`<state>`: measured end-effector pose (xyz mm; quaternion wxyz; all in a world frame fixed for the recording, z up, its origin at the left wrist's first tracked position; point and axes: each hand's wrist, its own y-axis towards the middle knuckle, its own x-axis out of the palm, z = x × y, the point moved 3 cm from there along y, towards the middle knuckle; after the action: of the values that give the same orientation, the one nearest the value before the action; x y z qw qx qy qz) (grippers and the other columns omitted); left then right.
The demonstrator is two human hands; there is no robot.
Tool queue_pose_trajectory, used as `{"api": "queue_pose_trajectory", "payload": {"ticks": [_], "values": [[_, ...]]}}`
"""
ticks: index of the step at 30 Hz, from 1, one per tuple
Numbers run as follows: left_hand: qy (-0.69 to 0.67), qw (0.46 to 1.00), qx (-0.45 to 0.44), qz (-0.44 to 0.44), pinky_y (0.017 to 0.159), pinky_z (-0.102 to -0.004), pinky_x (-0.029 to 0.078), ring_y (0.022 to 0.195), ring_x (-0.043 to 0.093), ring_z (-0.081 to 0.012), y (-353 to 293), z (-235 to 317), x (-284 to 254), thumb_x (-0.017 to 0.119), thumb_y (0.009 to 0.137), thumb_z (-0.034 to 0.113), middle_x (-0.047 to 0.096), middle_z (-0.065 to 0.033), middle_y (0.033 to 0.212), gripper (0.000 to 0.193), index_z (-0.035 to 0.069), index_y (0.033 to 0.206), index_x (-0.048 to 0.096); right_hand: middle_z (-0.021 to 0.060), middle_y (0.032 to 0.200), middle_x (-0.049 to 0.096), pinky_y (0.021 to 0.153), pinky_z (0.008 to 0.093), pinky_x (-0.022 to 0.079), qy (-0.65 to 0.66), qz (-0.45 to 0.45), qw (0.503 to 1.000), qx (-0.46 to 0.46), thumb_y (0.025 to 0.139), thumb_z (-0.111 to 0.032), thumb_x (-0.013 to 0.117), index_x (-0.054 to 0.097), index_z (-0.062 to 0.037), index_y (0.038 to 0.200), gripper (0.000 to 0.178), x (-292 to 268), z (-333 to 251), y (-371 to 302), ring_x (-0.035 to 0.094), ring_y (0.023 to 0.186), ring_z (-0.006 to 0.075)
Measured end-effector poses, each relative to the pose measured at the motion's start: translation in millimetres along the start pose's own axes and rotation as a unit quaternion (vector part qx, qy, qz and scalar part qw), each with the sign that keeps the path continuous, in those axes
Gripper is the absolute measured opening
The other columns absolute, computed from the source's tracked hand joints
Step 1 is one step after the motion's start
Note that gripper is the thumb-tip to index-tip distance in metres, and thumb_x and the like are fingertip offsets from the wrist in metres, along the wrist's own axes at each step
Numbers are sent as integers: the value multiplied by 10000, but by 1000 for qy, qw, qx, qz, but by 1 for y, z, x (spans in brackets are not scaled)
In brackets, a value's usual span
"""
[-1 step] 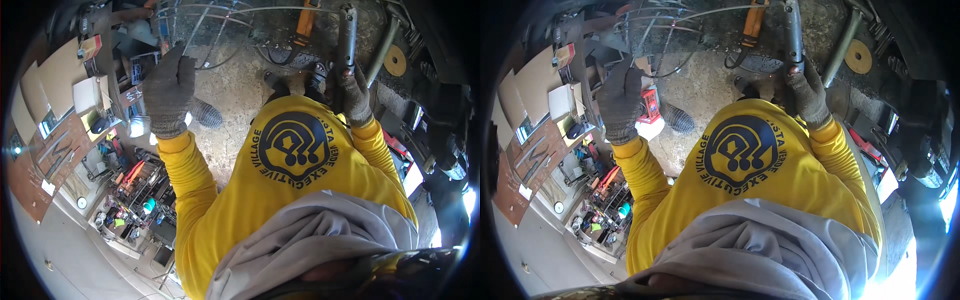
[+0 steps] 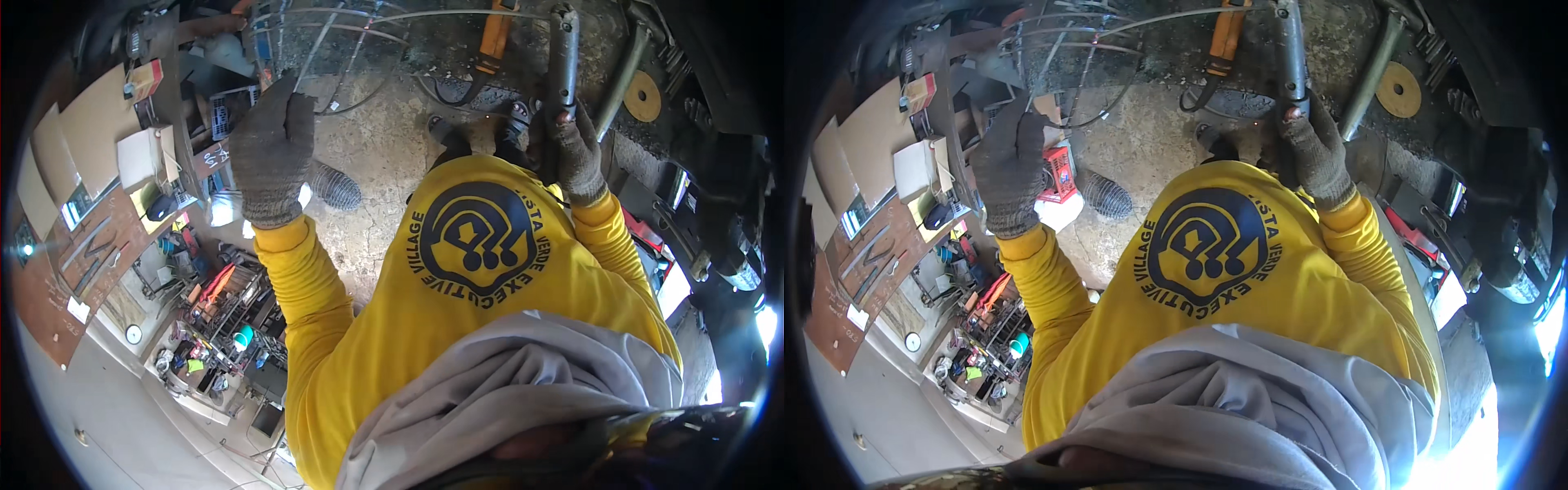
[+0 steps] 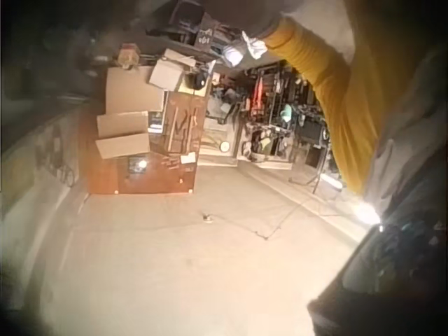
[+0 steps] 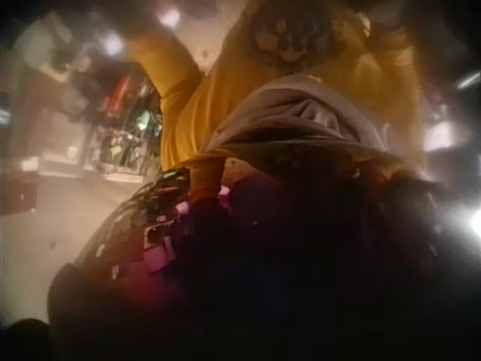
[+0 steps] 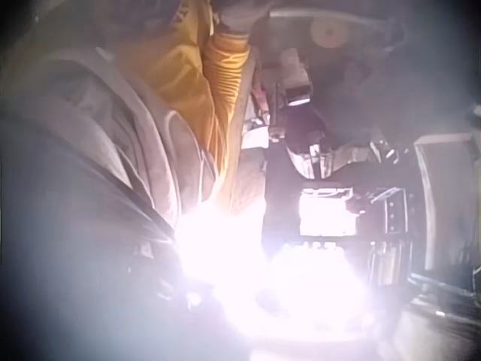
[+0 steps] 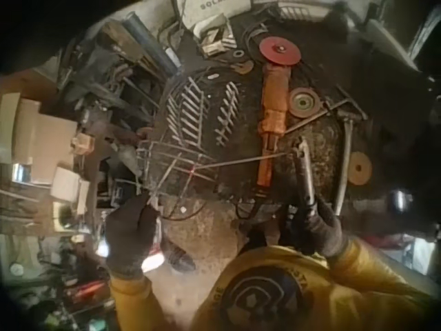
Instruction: The person welds sections of a wire frame together on a workbench using a welding rod, joining metal pieces at multiple points while another person works in the background.
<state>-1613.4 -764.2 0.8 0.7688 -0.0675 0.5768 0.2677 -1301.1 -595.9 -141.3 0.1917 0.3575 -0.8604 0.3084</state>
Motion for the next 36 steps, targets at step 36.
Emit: {"api": "queue_pose_trajectory", "payload": {"ticks": [36], "values": [[339,927,156,25,703,-340,542,763,664,-253,-21,-25,0,718,907,166,706,-118,948,304,77,1195,685,23,820,610,631,254,468,-29,-1,999,-14,1004,-400,629,556,11,1306,515,7,-3,1,564,718,97]]}}
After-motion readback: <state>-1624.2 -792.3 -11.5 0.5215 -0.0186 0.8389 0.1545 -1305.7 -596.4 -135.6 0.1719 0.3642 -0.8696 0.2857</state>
